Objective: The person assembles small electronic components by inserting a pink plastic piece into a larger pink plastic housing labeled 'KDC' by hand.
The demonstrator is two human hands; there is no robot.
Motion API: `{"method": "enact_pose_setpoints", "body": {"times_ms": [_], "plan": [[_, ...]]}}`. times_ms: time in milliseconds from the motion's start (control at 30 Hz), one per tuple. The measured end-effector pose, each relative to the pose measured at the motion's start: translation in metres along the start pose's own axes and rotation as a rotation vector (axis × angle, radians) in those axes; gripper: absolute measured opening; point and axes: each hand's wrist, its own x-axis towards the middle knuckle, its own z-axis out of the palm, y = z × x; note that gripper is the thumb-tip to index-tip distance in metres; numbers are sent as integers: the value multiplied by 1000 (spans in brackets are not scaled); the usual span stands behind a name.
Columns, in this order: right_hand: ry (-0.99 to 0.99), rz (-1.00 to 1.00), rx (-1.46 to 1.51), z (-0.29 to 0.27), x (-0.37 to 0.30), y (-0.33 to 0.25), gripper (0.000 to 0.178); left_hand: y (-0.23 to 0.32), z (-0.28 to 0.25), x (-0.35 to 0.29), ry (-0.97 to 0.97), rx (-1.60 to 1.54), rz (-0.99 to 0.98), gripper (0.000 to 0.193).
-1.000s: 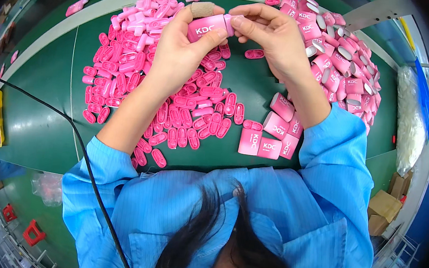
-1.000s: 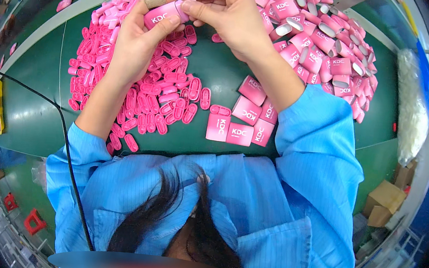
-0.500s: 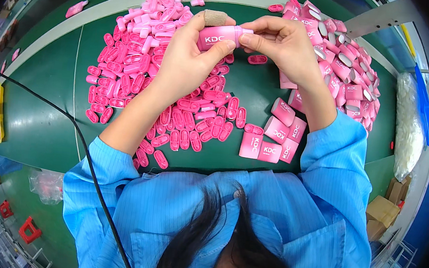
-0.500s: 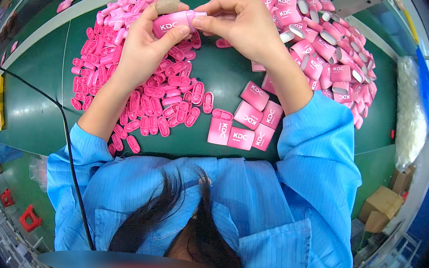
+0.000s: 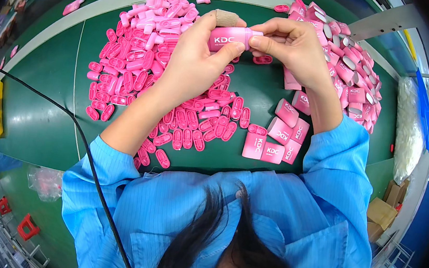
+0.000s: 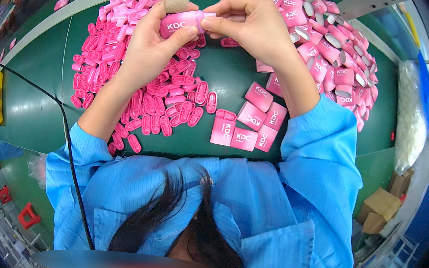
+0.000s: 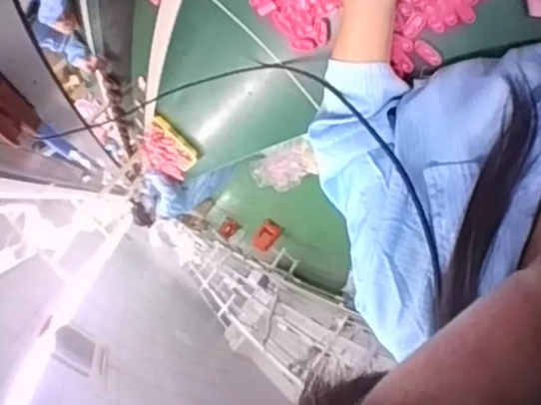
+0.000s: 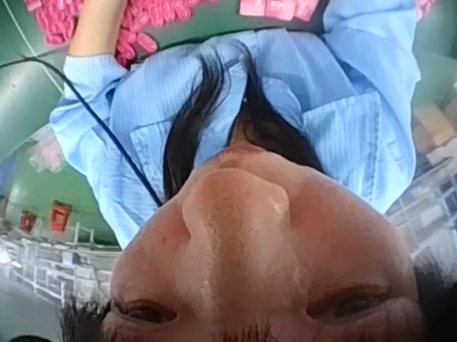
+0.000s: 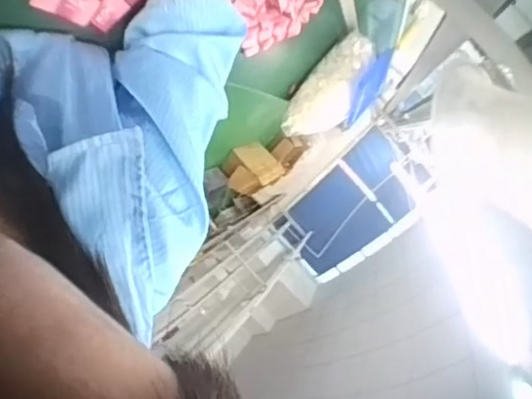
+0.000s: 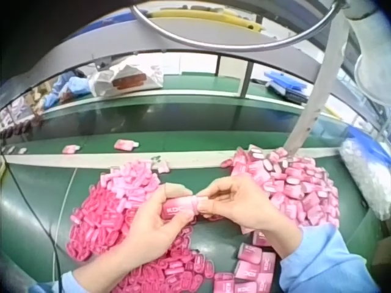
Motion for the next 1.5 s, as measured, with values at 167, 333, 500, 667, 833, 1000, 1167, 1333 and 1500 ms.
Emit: {"method": "enact_pose_setpoints", "body": {"times_ms": [167, 333, 500, 667, 833, 1000, 1167, 1333, 1500], "plan": [[-13, -60, -50, 2, -1, 1, 17, -3, -3, -1, -2, 175, 98, 24], [-25, -54, -23, 4, -2, 1, 17, 5, -1, -4, -9, 112, 10, 25], [101, -163, -17, 19, -8, 2, 17, 6, 4, -7, 63, -23, -25, 25], [117, -190, -4, 19, -7, -10, 17, 13, -4, 1, 15, 35, 65, 23], [108, -201, -22, 18, -10, -2, 19, 18, -1, -2, 10, -2, 39, 23], [14, -170, -17, 14, -8, -7, 19, 5, -6, -5, -49, -85, 20, 23], [-32, -118, 55, 13, -5, -4, 19, 5, -5, -4, -50, -181, -53, 23], [68, -94, -42, 20, 1, 0, 18, -8, -18, 7, -76, 26, 21, 39], [-50, -31, -127, 4, 40, 5, 23, -24, -13, 16, 179, 30, 126, 55]]}}
